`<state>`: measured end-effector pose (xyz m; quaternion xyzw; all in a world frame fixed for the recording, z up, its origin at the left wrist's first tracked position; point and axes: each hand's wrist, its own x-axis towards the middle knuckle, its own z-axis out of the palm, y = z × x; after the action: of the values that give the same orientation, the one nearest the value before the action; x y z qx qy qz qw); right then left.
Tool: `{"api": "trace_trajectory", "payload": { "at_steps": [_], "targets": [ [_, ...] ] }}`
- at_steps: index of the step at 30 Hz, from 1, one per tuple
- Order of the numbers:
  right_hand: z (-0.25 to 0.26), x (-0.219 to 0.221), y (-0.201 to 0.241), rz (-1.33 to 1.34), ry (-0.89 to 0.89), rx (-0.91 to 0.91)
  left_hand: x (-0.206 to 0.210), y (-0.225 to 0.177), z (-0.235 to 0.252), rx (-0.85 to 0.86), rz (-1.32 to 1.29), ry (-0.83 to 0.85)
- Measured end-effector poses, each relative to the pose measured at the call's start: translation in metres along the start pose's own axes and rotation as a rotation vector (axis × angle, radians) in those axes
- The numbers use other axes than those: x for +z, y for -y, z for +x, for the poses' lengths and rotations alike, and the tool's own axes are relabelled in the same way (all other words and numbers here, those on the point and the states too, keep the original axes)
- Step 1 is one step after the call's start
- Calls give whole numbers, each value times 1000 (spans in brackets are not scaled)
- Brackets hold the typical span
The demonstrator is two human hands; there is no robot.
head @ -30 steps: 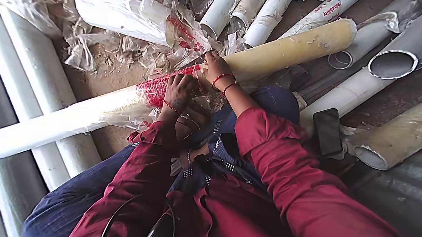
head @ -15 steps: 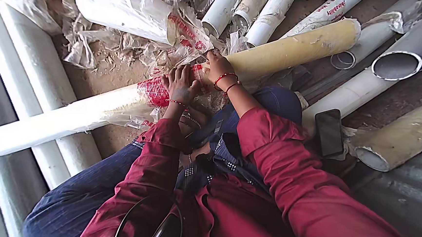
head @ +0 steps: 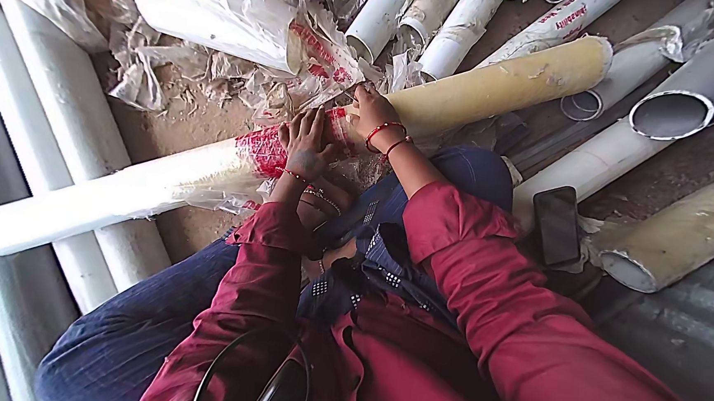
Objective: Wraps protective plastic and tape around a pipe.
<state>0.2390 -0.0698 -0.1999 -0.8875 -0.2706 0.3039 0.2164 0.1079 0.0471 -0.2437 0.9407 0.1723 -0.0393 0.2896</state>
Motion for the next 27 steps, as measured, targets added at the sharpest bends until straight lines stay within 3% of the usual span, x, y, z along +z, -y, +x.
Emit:
{"api": "trace_trajectory", "payload": {
  "at_steps": [6,22,25,27],
  "targets": [
    [-3,-2,2,5,12,14,6,0,-1,29,7,-81],
    [-2,-1,3,-7,15,6,5,1,-1,21,-36,-85],
    [-2,-1,-1,-9,-2,3,22,4,0,89,150,-234],
    [-3,-1,-1,-7,-8,-10,21,6,-1,145,119,-298]
  ]
}}
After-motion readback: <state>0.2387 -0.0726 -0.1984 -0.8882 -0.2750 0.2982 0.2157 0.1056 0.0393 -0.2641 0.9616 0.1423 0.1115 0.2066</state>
